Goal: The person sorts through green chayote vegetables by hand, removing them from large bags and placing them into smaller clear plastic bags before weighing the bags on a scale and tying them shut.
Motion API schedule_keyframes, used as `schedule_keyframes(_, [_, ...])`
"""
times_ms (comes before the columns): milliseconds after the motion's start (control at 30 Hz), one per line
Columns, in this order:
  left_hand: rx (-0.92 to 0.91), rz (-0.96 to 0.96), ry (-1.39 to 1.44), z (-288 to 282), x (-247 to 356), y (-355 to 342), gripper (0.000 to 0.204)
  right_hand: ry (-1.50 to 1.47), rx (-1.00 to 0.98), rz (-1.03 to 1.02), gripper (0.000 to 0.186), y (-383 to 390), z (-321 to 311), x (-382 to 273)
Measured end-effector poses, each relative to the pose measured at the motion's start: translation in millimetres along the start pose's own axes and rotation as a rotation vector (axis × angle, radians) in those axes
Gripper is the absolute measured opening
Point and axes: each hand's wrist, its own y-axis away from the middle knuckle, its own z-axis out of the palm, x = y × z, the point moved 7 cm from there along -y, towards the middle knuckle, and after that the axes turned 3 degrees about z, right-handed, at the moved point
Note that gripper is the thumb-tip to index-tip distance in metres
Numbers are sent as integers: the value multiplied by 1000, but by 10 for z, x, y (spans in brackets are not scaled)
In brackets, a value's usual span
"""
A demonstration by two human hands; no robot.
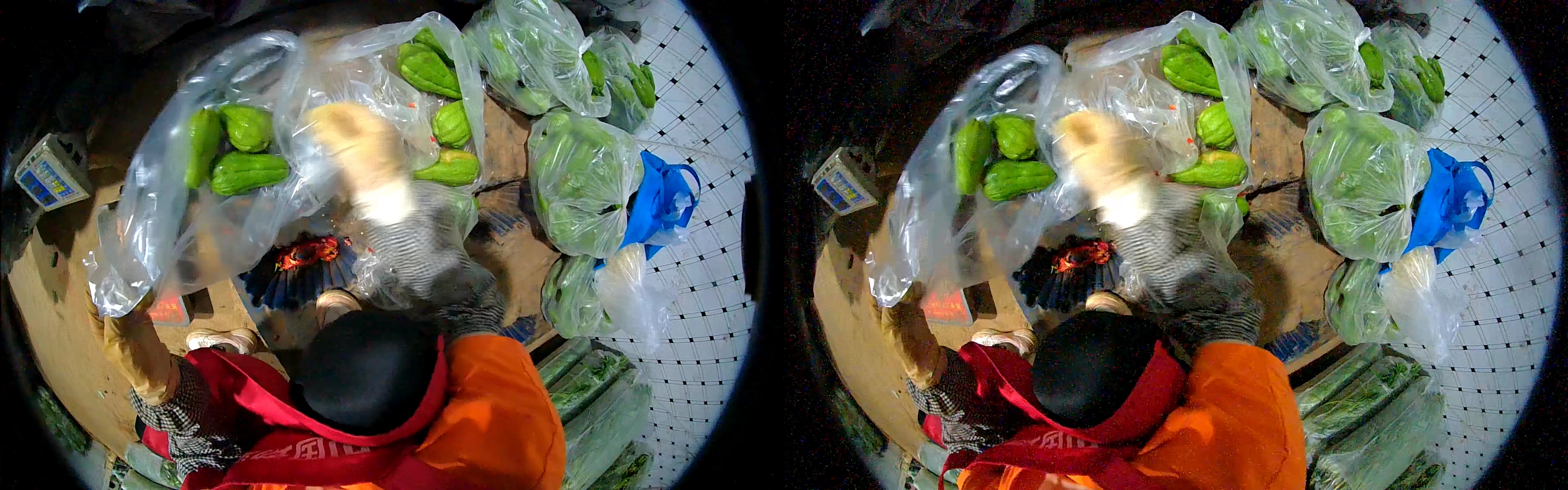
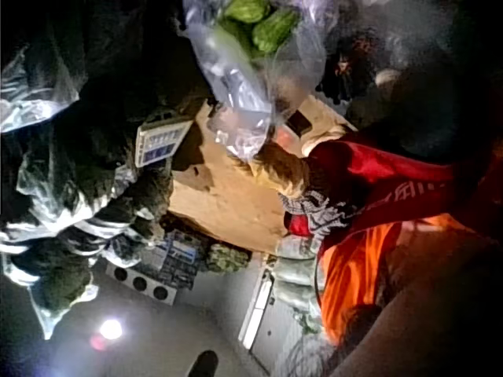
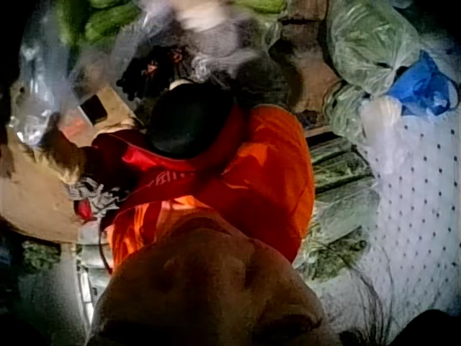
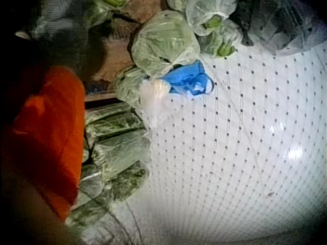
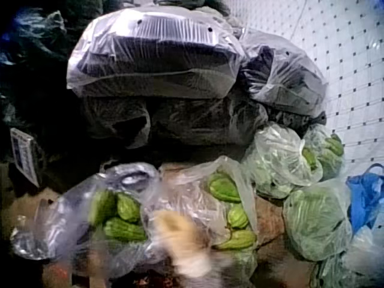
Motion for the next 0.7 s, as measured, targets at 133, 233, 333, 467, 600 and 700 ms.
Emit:
schedule_keyframes(133, [-44, -45, 128, 6, 9, 50, 39, 1099, 352, 40, 31, -303, -1337, 44])
schedule_keyframes(233, [-24, -152, 332, -146, -271, 83, 44, 1366, 471, 345, 49, -262, -1746, 460])
schedule_keyframes(333, [-14, -191, 420, -252, -351, 99, 53, 1309, 590, 311, 60, -227, -1789, 529])
schedule_keyframes(467, [-256, -65, 227, -27, -144, 1, 52, 453, 478, 130, 60, -88, -2007, 409])
schedule_keyframes(600, [-204, -22, -101, 330, 29, 67, 52, -858, 80, 159, 55, 320, -1779, 103])
schedule_keyframes(700, [-15, -69, -305, 124, -135, 77, 49, -976, -108, 90, 62, 435, -1537, -111])
